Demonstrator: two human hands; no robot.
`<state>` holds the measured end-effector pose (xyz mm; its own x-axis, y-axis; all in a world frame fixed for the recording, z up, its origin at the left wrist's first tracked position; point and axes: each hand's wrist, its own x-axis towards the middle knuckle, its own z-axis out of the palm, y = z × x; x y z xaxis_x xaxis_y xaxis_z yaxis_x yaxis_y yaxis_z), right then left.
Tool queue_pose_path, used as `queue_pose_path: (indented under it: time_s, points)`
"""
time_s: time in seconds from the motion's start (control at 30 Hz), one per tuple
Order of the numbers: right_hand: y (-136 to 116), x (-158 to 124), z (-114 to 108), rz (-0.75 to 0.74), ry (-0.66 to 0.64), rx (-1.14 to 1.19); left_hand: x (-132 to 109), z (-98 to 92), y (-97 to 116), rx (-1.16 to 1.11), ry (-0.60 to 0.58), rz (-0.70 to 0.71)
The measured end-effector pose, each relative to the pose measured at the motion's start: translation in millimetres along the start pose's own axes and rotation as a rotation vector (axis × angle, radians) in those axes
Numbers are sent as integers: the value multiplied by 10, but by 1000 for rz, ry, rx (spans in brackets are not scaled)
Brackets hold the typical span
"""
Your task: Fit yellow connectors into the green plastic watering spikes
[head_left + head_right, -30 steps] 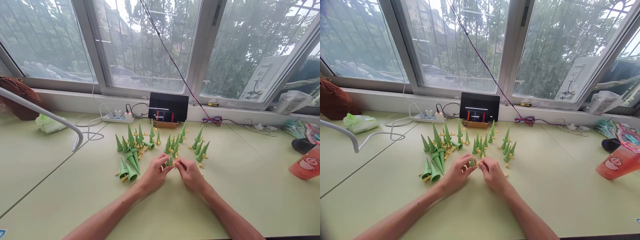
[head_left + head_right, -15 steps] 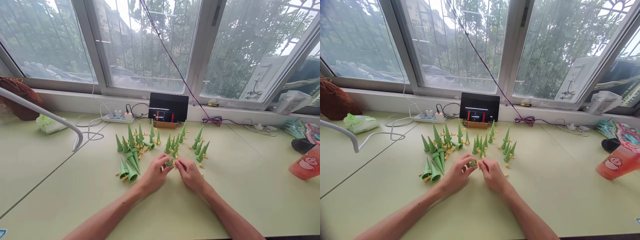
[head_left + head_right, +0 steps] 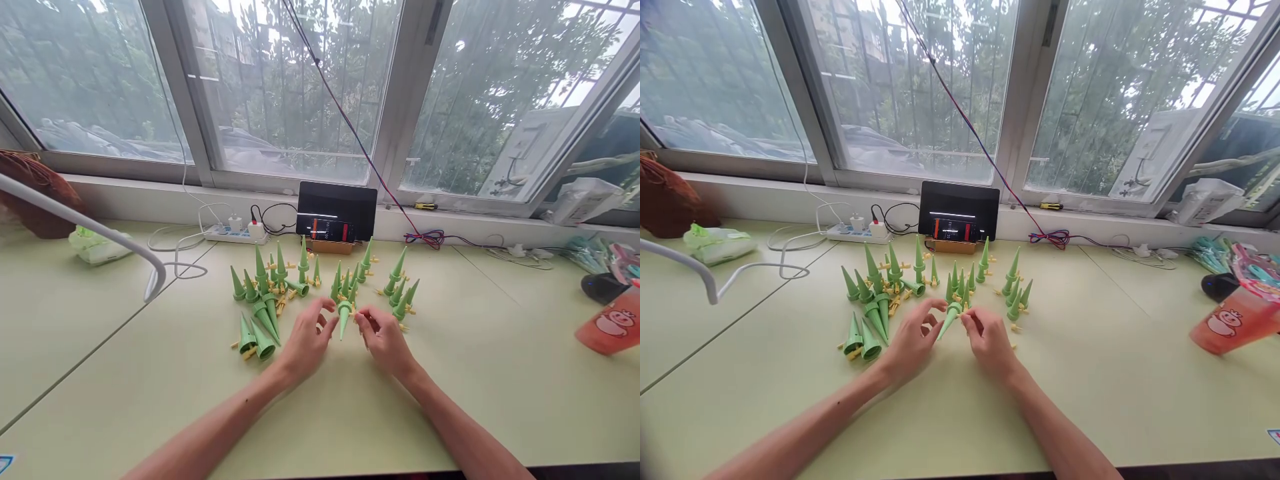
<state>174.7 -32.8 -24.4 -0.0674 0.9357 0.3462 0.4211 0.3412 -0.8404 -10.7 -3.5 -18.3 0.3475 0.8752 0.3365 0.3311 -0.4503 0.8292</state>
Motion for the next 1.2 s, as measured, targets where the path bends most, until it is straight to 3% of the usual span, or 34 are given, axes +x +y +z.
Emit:
queue_pose_path:
  time_s: [0.2,0.33,0.5,1.2]
  points:
    - [-2,1,-17,-38,28,-9,52,-24,42,-148,-51,-194]
    - [0,-2,-6,-91,5,-26,43,-18,44,-182,-121,-248]
    - [11,0,4,-99,-8,-25,10,-7,29,-205,-172,-239]
    - [81,-28,27,-72,-53,-48,0,-18,9,-104,-124,-83]
